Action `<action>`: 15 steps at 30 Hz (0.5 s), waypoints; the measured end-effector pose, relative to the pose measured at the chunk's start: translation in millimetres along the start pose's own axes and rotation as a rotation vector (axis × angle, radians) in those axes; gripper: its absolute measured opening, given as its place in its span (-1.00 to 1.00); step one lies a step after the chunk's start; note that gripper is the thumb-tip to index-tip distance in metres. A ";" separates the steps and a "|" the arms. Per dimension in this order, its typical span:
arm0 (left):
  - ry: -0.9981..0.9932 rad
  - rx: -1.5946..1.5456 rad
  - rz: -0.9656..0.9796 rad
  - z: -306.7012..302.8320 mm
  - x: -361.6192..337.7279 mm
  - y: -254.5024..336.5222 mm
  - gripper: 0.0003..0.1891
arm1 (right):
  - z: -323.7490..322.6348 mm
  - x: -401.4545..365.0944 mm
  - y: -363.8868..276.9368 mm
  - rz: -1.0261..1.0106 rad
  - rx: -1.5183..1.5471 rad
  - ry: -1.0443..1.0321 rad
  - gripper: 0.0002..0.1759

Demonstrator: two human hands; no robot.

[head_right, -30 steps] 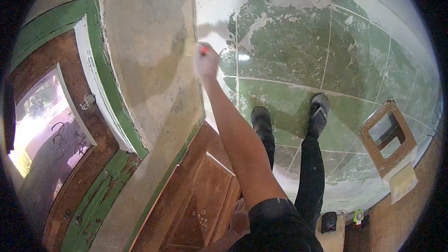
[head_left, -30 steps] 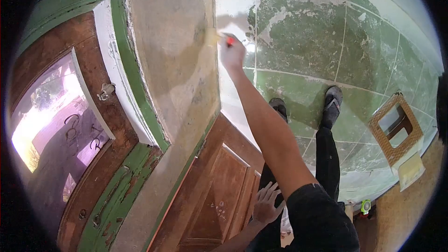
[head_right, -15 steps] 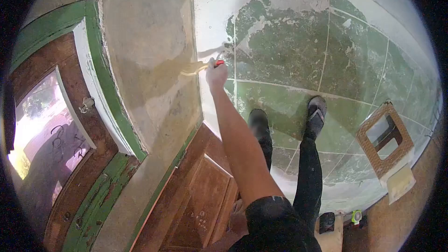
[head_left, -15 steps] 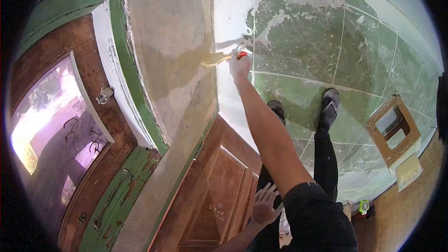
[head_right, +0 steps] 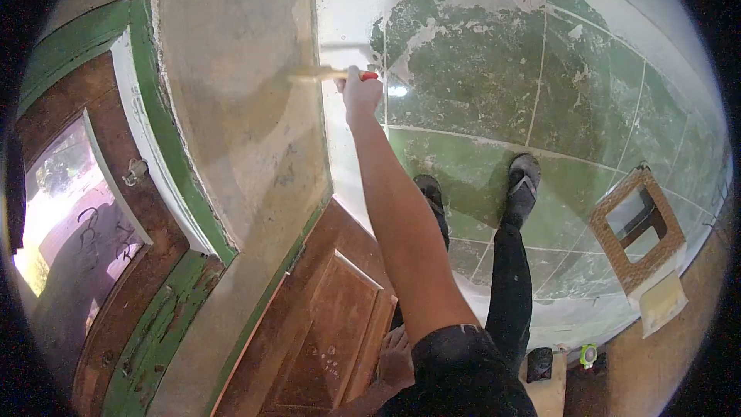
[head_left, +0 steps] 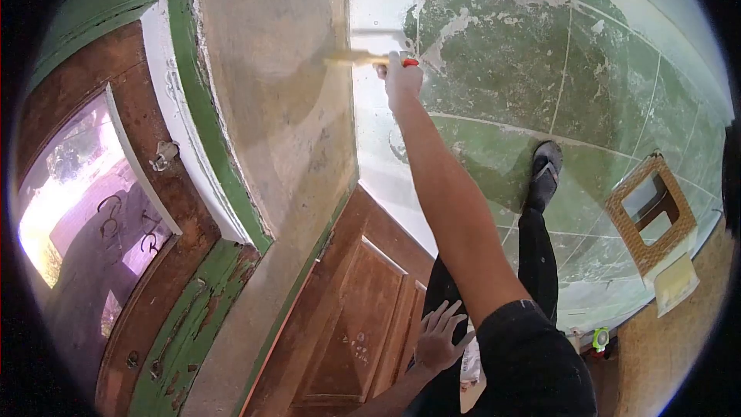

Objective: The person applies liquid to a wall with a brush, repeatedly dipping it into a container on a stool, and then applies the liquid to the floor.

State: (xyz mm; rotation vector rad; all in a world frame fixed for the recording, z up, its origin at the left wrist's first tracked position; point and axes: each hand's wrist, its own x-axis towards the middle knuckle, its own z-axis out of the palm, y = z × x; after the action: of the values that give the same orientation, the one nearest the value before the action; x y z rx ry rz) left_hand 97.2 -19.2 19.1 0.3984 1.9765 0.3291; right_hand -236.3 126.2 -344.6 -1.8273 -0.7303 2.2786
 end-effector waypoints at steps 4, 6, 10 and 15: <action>-0.013 0.003 -0.025 10.9 -9.7 -9.2 -0.57 | 33.4 -13.7 23.6 0.016 0.146 0.020 -0.71; -0.019 -0.002 -0.018 3.8 -6.7 -4.3 -0.57 | 21.8 -18.3 46.0 0.061 0.181 0.110 -0.70; -0.019 0.002 0.018 -2.2 -1.3 -3.2 -0.55 | -9.8 -1.2 45.0 0.058 -0.194 0.083 -0.71; -0.061 0.035 -0.025 0.4 -7.5 -6.4 -0.57 | 34.6 -1.0 7.7 -0.152 0.286 0.070 -0.73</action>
State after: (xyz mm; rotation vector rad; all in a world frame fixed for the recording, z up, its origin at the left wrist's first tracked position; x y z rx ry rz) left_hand 99.8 -28.1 22.4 0.4012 1.9278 0.2640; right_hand -267.3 109.1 -342.0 -1.6519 -0.4850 2.0873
